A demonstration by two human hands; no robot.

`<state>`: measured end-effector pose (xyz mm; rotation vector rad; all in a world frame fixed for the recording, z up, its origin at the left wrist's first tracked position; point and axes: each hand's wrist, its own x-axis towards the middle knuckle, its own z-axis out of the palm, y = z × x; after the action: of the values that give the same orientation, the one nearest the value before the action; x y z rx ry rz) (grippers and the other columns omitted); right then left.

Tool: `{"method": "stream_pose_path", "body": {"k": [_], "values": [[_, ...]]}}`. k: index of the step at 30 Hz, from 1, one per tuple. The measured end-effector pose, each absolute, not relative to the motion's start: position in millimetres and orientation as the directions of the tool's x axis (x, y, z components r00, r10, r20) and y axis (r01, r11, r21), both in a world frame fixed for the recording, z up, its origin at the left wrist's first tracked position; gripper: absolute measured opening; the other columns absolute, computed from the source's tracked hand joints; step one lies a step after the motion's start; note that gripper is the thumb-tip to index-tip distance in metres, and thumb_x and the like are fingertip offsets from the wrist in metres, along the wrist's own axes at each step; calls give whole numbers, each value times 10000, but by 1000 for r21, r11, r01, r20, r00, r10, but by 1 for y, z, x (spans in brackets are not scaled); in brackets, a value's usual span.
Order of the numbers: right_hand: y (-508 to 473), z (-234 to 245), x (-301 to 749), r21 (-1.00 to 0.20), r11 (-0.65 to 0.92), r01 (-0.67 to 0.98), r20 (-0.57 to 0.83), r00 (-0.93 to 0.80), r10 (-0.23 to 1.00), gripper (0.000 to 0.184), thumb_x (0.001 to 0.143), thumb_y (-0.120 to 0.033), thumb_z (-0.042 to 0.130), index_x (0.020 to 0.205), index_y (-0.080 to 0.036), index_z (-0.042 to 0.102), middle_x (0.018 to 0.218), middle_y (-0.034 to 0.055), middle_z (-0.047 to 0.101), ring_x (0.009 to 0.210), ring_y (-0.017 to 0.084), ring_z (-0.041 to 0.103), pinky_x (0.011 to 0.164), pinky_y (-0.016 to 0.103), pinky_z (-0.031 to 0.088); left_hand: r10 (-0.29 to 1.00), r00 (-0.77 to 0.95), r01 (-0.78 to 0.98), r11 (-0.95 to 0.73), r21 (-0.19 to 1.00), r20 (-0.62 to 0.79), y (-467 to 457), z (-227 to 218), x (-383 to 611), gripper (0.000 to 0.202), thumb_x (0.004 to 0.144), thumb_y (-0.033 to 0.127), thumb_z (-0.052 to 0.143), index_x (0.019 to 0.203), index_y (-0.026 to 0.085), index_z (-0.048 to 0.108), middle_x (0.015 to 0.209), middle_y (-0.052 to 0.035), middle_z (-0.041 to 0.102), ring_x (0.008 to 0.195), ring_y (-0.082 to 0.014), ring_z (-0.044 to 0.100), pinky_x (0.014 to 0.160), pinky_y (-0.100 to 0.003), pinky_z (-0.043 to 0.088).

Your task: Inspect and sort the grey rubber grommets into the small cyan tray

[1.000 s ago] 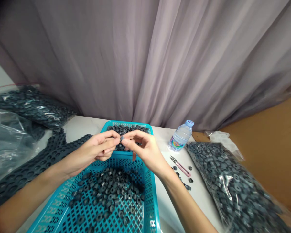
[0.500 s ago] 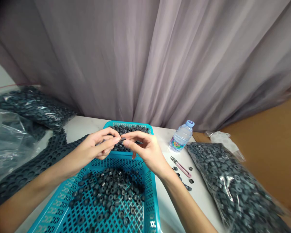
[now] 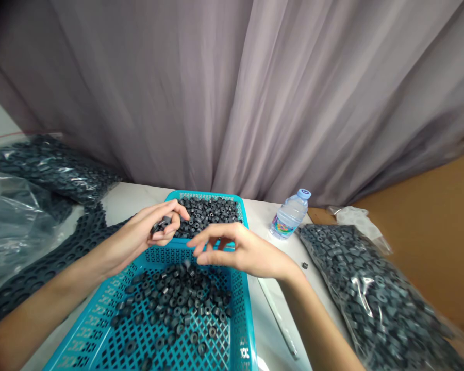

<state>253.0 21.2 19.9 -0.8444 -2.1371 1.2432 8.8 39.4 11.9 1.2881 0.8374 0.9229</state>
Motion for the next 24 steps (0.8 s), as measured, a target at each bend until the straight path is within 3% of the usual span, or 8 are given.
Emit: {"method": "stream_pose_path", "body": {"k": [3, 7, 10, 13, 18, 24], "values": [[17, 26, 253, -845, 429, 318, 101, -694, 712, 221, 990, -369, 739, 1172, -253, 783, 1063, 23, 798, 969, 206, 723, 884, 341, 576, 908, 415, -207, 160, 965, -61, 39, 9, 12, 453, 994, 597, 572, 942, 163, 690, 714, 34, 448, 581, -110, 326, 519, -228, 273], [5, 21, 227, -800, 528, 286, 338, -512, 790, 181, 990, -368, 743, 1099, -224, 747, 1013, 25, 745, 851, 173, 671, 764, 298, 559, 902, 413, -303, 264, 916, -124, 35, 4, 19, 472, 987, 626, 583, 953, 169, 695, 770, 5, 531, 733, -156, 496, 665, -248, 433], [-4, 12, 207, -636, 655, 407, 476, -461, 749, 203, 1019, -315, 700, 1203, -230, 689, 1103, 60, 685, 936, 194, 656, 795, 321, 568, 879, 452, -329, 318, 889, -147, 32, -1, 22, 506, 983, 666, 561, 921, 182, 697, 791, -4, 565, 775, -174, 517, 720, -270, 456], [-8, 2, 195, -524, 663, 535, 520, -416, 746, 187, 1039, -269, 644, 1222, -228, 655, 1148, 83, 648, 1022, 228, 655, 857, 365, 588, 882, 450, -334, 314, 889, -142, 29, -6, 24, 508, 979, 670, 565, 873, 190, 691, 844, -9, 577, 818, -177, 504, 759, -271, 456], [-4, -12, 190, -501, 657, 564, 564, -363, 742, 115, 1039, -211, 605, 1133, -237, 667, 1121, 76, 639, 998, 228, 665, 871, 380, 596, 888, 444, -318, 282, 905, -120, 24, -6, 30, 550, 1011, 693, 480, 936, 200, 712, 881, -13, 592, 903, -202, 533, 910, -308, 451], [-7, -10, 189, -562, 662, 496, 548, -378, 747, 91, 1034, -163, 577, 1050, -223, 643, 1096, 58, 640, 936, 196, 653, 817, 336, 551, 860, 495, -252, 279, 927, -124, 25, -6, 31, 576, 1016, 707, 446, 857, 209, 689, 832, -4, 561, 876, -196, 485, 854, -297, 437]]}}
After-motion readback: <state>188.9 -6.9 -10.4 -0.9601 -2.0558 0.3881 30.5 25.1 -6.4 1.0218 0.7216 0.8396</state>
